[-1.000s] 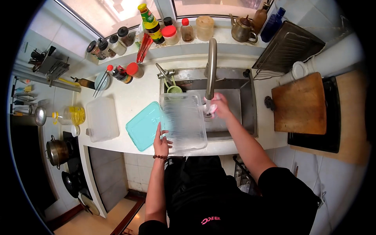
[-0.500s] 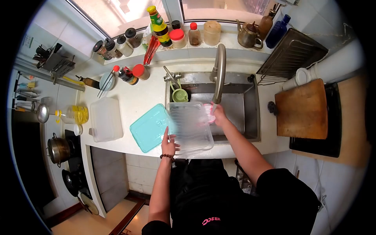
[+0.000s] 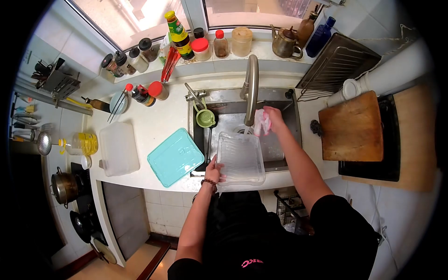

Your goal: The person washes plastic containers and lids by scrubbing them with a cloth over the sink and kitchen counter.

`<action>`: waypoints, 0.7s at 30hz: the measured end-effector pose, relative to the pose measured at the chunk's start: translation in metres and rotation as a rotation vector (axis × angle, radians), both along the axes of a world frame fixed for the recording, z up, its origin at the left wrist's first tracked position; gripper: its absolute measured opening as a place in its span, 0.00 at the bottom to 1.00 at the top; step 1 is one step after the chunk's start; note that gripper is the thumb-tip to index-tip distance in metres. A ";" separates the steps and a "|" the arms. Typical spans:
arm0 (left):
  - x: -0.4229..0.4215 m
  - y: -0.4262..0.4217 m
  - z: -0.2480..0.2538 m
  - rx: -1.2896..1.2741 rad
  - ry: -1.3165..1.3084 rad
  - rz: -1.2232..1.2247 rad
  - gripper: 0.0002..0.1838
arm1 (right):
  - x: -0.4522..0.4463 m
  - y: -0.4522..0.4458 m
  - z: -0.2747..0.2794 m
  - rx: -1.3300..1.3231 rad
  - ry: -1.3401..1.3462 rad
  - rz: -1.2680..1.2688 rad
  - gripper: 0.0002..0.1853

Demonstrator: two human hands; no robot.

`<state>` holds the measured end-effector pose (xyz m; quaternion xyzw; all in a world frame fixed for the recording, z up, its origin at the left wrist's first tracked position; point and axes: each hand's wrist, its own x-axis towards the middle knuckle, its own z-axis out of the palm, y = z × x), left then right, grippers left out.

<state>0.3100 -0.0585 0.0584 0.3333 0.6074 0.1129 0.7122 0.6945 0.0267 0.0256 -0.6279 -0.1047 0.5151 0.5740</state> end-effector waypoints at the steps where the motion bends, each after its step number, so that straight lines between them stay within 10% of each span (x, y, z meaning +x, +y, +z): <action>1: -0.001 0.000 0.002 0.004 0.017 -0.018 0.35 | 0.001 0.007 0.000 0.034 0.017 -0.016 0.17; 8: -0.008 0.005 0.015 0.060 0.059 0.016 0.35 | 0.005 0.060 0.058 -0.112 0.413 -0.043 0.13; 10: -0.009 0.005 0.017 0.489 0.362 -0.220 0.34 | 0.039 0.094 0.001 -0.017 0.601 0.065 0.17; 14: 0.007 0.016 0.090 0.850 0.713 -0.481 0.43 | 0.041 0.075 0.007 0.084 0.420 0.125 0.07; 21: 0.006 0.016 0.122 0.927 0.715 -0.518 0.45 | -0.050 -0.017 0.050 0.267 -0.056 0.117 0.23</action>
